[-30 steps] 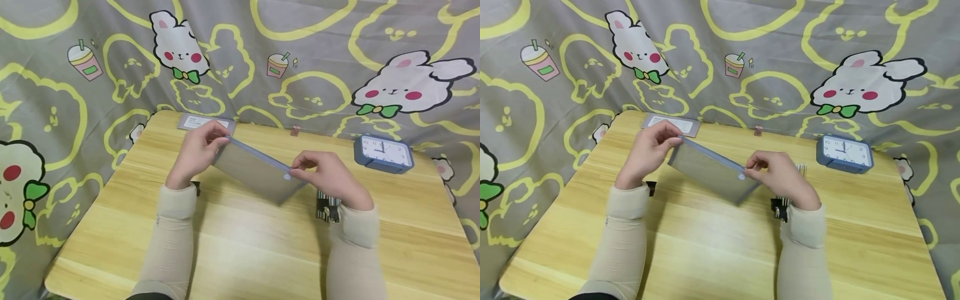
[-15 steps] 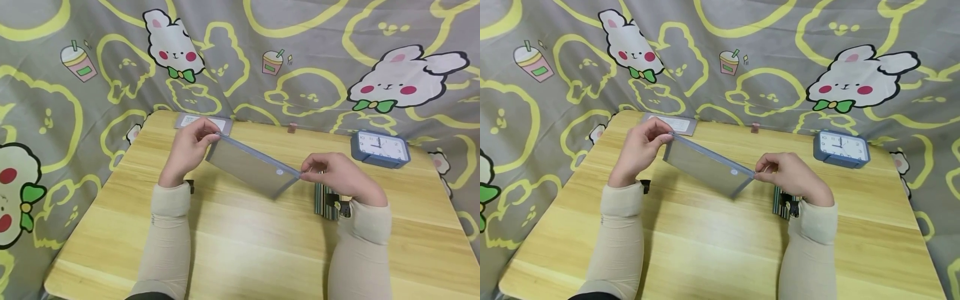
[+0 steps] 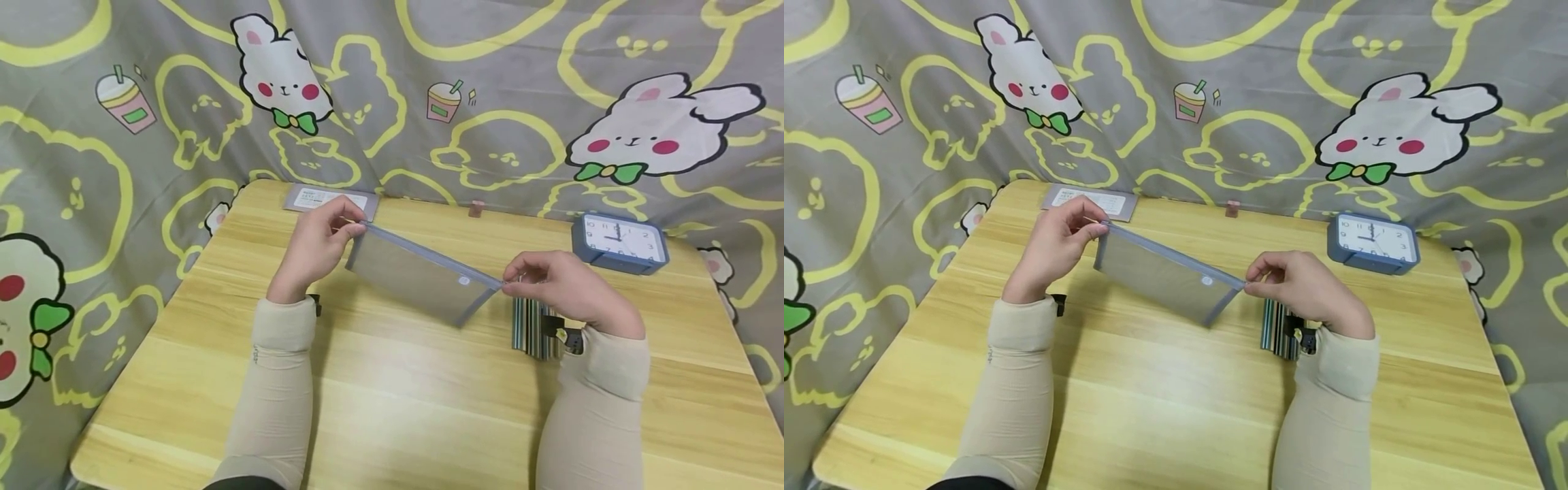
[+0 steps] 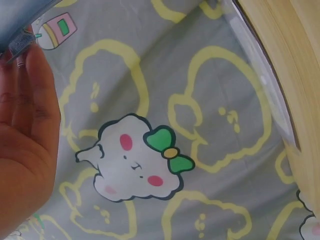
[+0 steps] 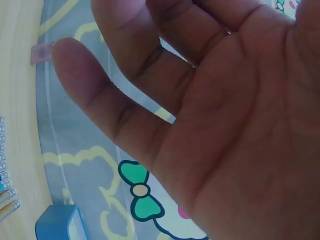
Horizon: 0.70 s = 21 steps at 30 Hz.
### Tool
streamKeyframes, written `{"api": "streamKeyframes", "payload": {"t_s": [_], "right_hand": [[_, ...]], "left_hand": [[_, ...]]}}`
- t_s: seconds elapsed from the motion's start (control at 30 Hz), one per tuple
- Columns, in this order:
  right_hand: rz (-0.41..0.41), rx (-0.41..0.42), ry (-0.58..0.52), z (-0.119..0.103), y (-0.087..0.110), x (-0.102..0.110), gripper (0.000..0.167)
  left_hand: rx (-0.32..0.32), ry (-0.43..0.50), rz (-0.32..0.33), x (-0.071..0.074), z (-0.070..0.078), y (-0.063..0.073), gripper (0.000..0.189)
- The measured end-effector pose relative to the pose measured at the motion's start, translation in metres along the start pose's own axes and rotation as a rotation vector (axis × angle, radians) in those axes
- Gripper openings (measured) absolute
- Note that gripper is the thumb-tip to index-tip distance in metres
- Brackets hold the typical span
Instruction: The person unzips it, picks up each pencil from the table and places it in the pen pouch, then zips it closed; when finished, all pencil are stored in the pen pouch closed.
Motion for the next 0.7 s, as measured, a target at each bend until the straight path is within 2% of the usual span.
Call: {"api": "streamKeyframes", "payload": {"t_s": [0.37, 0.53, 0.7], "right_hand": [[-0.006, -0.015, -0.007, 0.0, -0.001, 0.0, 0.014], [-0.018, -0.001, 0.052, -0.003, -0.006, -0.004, 0.011], [-0.067, 0.006, 0.077, -0.007, -0.009, -0.009, 0.008]], "left_hand": [[0.024, -0.022, 0.001, 0.001, -0.002, 0.001, 0.006], [-0.004, -0.043, 0.013, -0.005, 0.0, -0.002, 0.007], [-0.002, -0.028, -0.021, -0.012, 0.001, -0.004, 0.006]]}}
Point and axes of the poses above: each hand's wrist, its own y-axis away from the middle knuckle, its own x-axis out of the back of the hand, z = x × y, the point moved 5 cm from there along -y, towards the middle knuckle, and after that the axes turned 5 degrees about -x, right-handed, at the moved point
